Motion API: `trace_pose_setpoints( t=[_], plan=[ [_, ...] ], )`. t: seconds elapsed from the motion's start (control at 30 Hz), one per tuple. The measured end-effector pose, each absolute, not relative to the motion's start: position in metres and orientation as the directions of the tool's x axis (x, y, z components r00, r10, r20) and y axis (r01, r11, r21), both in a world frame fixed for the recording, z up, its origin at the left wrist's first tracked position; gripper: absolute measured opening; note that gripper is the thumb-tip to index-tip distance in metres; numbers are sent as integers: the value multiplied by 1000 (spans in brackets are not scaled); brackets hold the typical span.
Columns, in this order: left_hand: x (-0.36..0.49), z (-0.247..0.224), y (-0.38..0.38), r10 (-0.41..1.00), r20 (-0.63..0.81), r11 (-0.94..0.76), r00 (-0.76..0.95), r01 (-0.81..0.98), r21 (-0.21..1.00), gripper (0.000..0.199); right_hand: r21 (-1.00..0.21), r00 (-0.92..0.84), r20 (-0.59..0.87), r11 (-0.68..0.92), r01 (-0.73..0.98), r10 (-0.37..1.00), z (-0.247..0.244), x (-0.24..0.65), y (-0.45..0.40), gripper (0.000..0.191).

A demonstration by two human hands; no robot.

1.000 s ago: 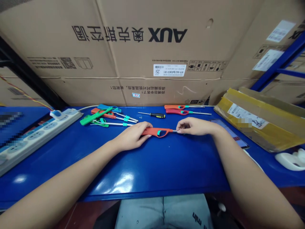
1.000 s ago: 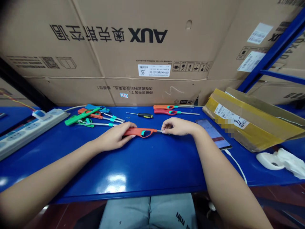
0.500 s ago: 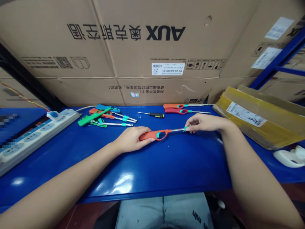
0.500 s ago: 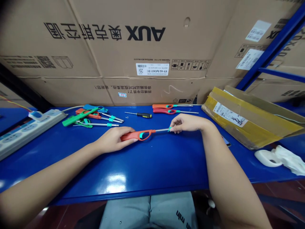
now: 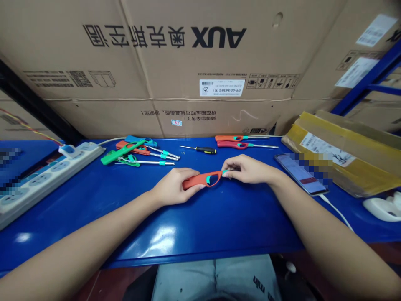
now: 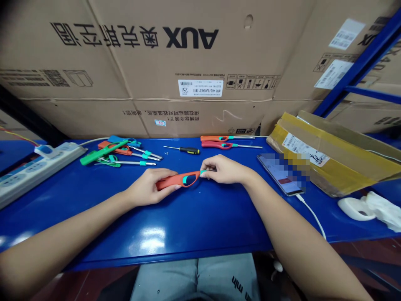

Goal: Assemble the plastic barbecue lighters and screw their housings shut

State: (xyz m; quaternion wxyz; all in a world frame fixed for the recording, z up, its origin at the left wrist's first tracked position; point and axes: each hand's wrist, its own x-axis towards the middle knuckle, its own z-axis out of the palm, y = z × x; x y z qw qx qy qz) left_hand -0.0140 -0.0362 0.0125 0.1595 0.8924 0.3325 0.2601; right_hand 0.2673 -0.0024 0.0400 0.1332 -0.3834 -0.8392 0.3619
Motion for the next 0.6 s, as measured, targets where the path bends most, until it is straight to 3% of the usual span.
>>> trace_pose_setpoints(
  t=[0.6],
  plan=[
    [-17, 16, -31, 719, 334, -671, 609, 483, 562, 30, -652, -609, 90, 509, 562, 788, 33, 256, -4, 21]
  ],
)
